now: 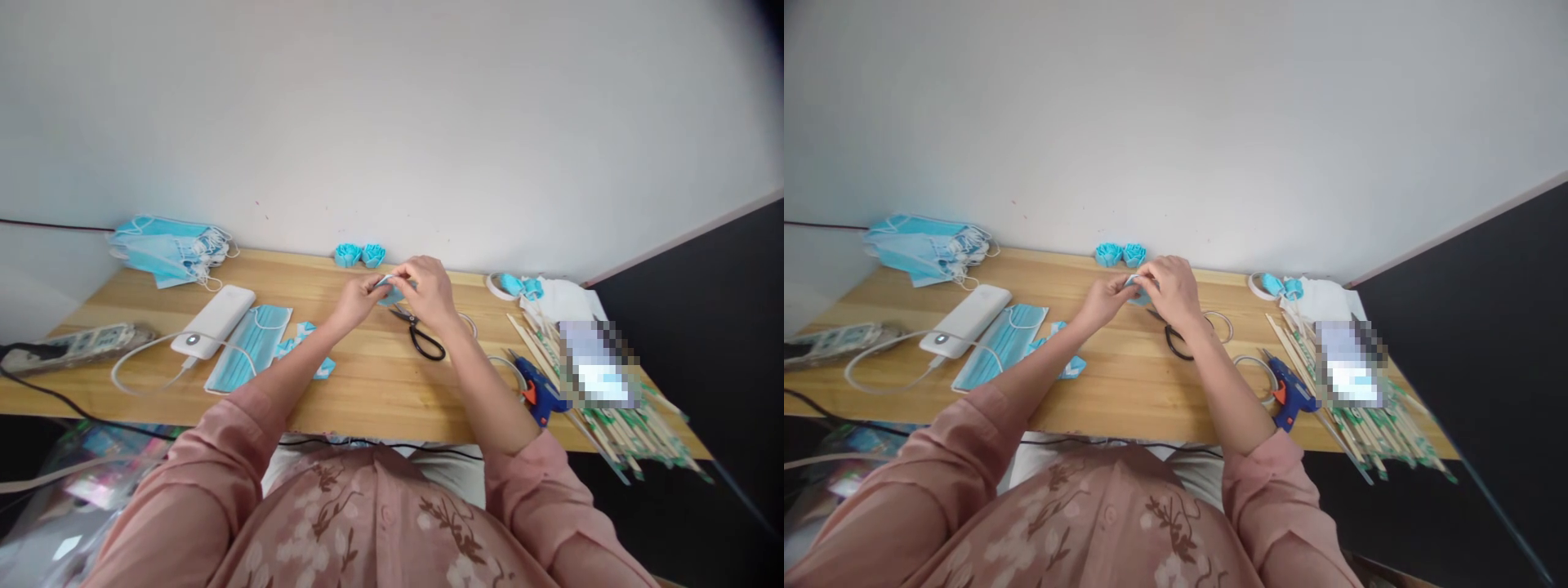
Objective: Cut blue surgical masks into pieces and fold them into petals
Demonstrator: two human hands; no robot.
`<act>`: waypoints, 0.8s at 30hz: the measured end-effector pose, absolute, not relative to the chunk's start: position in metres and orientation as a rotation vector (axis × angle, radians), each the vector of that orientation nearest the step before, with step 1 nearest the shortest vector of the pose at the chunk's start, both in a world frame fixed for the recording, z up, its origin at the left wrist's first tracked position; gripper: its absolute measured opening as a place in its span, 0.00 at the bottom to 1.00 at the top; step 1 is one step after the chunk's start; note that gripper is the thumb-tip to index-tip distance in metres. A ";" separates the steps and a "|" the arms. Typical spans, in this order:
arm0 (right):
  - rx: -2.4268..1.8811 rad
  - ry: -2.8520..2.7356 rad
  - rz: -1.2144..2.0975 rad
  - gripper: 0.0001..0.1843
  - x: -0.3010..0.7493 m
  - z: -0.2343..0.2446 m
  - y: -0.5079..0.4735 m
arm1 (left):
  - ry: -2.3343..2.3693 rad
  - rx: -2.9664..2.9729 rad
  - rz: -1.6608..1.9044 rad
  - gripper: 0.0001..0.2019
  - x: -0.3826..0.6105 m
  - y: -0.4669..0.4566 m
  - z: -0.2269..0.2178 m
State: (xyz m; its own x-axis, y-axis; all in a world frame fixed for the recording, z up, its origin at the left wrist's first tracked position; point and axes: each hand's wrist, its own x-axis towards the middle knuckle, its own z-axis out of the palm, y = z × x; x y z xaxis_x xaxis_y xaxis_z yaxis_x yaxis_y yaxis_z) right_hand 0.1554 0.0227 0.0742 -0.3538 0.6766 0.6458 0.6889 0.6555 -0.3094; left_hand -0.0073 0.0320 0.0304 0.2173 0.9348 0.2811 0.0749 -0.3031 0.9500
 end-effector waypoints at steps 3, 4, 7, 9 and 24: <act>-0.989 -1.998 0.059 0.11 0.152 0.080 0.021 | 0.872 1.397 1.236 0.12 -0.009 0.036 0.030; -0.974 -1.911 0.131 0.10 0.152 0.078 0.022 | 0.837 1.314 1.269 0.13 -0.010 0.037 0.031; -0.949 -1.709 0.448 0.32 0.152 0.061 0.033 | 0.719 1.087 1.392 0.18 -0.015 0.041 0.035; -0.977 -1.715 0.692 0.42 0.150 0.043 0.042 | 0.639 0.982 1.441 0.19 -0.018 0.042 0.039; -1.519 -1.690 0.118 0.36 0.237 0.051 -0.067 | 0.618 0.716 1.486 0.08 -0.026 0.053 0.038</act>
State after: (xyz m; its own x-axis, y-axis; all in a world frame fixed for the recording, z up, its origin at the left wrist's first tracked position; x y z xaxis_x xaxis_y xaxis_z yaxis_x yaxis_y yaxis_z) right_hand 0.2368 -0.0666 0.0506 0.0868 0.8564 0.5089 0.7777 0.2611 -0.5719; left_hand -0.0256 0.0525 0.0384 0.0073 0.9980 0.0630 -0.6586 -0.0426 0.7513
